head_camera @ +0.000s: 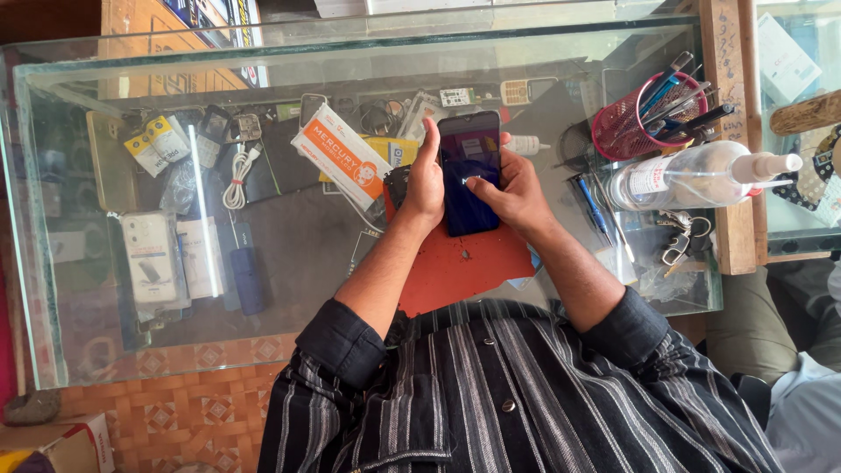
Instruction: The person holds a smartphone and powers it on, then removes the back cover and works inside the phone body, using a screwdriver on internal components while the phone lies on a red mat. They then power the phone on again and tap through the screen before returning to the opened device.
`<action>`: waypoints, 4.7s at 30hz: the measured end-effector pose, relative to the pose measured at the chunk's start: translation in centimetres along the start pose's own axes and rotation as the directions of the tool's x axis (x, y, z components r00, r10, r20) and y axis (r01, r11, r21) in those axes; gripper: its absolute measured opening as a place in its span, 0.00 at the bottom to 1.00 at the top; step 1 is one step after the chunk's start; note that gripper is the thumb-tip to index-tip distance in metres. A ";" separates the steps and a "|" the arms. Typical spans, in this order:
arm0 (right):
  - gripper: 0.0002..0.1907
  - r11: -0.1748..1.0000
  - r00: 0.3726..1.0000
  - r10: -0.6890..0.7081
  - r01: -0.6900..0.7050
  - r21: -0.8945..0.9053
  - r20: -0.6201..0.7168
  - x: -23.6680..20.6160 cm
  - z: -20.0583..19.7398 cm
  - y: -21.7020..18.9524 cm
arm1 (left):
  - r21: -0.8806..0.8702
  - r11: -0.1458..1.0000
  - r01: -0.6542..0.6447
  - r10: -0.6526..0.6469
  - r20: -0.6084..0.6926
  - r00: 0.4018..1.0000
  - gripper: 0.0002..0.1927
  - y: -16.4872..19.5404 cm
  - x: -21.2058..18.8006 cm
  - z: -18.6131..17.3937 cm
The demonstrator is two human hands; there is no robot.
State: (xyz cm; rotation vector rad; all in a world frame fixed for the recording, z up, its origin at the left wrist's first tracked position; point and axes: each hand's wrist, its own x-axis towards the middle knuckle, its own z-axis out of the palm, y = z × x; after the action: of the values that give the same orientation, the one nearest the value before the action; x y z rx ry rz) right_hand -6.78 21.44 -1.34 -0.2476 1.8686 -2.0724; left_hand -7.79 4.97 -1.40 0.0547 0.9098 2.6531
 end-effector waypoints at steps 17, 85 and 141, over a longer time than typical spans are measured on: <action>0.14 0.999 1.000 0.029 -0.029 0.043 -0.001 -0.1 -0.4 0.5 | -0.031 1.000 -0.004 0.004 0.014 1.000 0.44 -0.1 0.1 0.0; 0.16 0.991 0.997 0.049 -0.056 0.118 0.059 -0.1 -0.9 0.7 | -0.010 1.000 -0.001 0.001 0.002 1.000 0.45 -0.2 0.0 -0.2; 0.14 0.993 0.998 0.041 -0.045 0.110 0.042 -0.2 -0.9 0.8 | -0.025 1.000 0.006 -0.006 0.013 1.000 0.44 0.3 -0.4 0.4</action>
State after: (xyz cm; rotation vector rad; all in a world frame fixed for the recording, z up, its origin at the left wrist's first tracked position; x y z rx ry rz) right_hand -6.83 22.28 -2.24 -0.2171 1.7149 -2.1176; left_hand -7.42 4.87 -0.90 0.0625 0.8709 2.6554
